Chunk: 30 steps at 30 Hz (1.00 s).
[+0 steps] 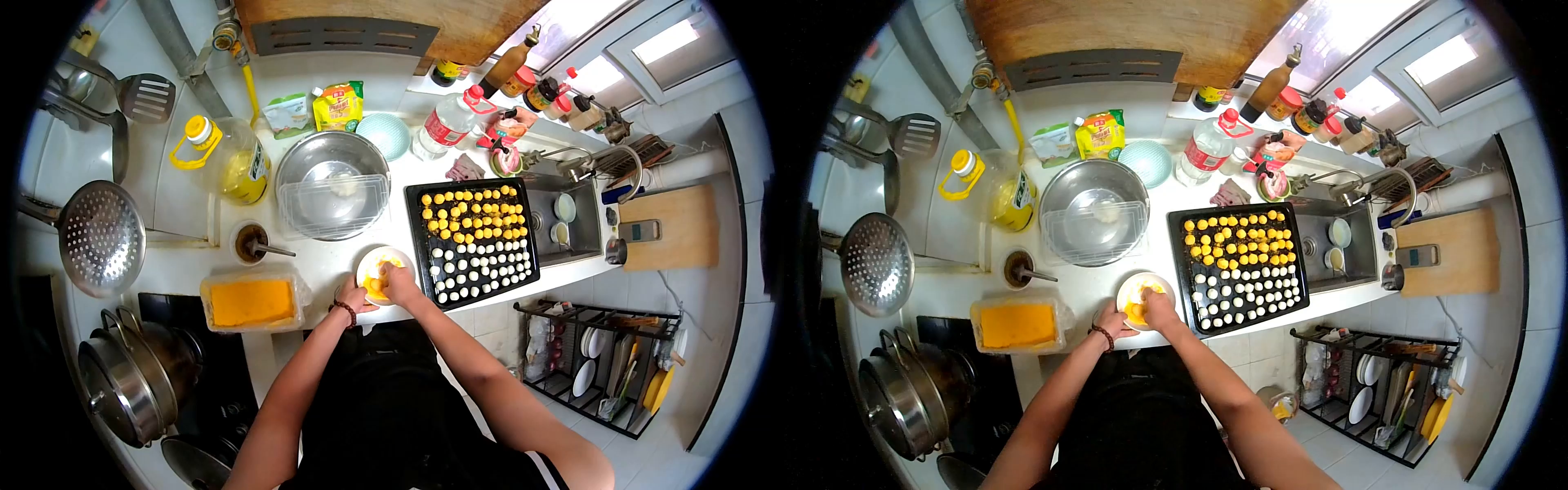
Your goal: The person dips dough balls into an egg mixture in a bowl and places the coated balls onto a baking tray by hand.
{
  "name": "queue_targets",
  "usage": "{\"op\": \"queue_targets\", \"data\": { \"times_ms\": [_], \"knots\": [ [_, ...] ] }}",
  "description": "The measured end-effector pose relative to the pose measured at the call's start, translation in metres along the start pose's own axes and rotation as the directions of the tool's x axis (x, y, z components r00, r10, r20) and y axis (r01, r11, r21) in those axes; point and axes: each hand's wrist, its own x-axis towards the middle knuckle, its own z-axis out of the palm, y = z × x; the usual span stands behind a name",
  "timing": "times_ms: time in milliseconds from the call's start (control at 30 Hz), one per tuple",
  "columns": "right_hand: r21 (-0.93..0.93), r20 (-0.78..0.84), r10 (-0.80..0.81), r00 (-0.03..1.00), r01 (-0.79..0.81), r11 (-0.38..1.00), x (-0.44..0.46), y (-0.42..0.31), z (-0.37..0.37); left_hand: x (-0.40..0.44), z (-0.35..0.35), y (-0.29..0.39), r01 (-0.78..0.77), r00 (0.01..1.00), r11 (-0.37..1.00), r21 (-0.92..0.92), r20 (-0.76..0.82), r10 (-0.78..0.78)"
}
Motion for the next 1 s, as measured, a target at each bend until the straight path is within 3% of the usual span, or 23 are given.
{"op": "queue_targets", "data": {
  "times_ms": [33, 100, 267, 333, 567, 633, 667, 800, 867, 900, 967, 1000],
  "knots": [
    [0.0, 0.0, 0.0, 1.0, 0.0, 1.0, 0.001, -0.002, -0.006, 0.001, 0.0, 0.001, 0.0, 1.0, 1.0, 0.0, 0.0, 0.0],
    [0.235, -0.019, 0.065, 0.998, -0.058, 0.97, 0.002, -0.005, -0.016, 0.002, -0.002, -0.002, 0.018, 1.0, 0.999, -0.042, 0.011, -0.018],
    [0.329, -0.026, -0.01, 1.0, 0.018, 0.944, 0.001, -0.009, -0.026, 0.005, -0.004, -0.002, 0.032, 0.999, 0.999, -0.043, 0.028, -0.03],
    [0.034, -0.101, -0.036, 0.994, 0.04, 0.999, 0.001, -0.003, -0.025, 0.002, -0.003, 0.0, 0.031, 0.999, 0.998, -0.049, 0.034, -0.029],
    [-0.025, 0.035, -0.323, 0.946, 0.324, 0.946, 0.004, -0.024, -0.007, 0.016, -0.013, -0.01, 0.023, 0.998, 1.0, -0.02, 0.052, -0.021],
    [-0.076, 0.406, -0.318, 0.857, 0.379, 0.922, 0.02, -0.017, -0.007, 0.014, -0.01, -0.008, 0.039, 0.997, 0.999, -0.009, 0.065, -0.038],
    [-0.065, 0.344, -0.383, 0.857, 0.429, 0.901, 0.019, -0.015, -0.004, 0.012, -0.01, -0.006, 0.024, 0.998, 1.0, 0.004, 0.061, -0.024],
    [-0.005, 0.37, -0.382, 0.847, 0.413, 0.911, 0.014, -0.017, -0.018, 0.004, -0.006, -0.001, 0.018, 0.999, 1.0, 0.023, 0.037, -0.019],
    [0.171, 0.305, -0.419, 0.855, 0.383, 0.908, 0.011, -0.011, -0.025, 0.007, -0.008, -0.004, 0.017, 0.999, 1.0, 0.002, 0.032, -0.017],
    [0.17, 0.307, -0.418, 0.855, 0.383, 0.908, 0.009, -0.007, -0.028, 0.007, -0.008, -0.004, 0.018, 0.999, 1.0, -0.019, 0.029, -0.017],
    [0.195, 0.157, -0.235, 0.959, 0.204, 0.959, 0.007, 0.002, -0.036, 0.006, -0.011, -0.005, -0.001, 1.0, 1.0, 0.011, 0.013, 0.001],
    [0.162, 0.219, -0.083, 0.972, 0.047, 0.986, 0.003, -0.008, -0.052, 0.005, -0.011, -0.005, -0.018, 1.0, 0.999, 0.049, -0.001, 0.019]
  ]
}}
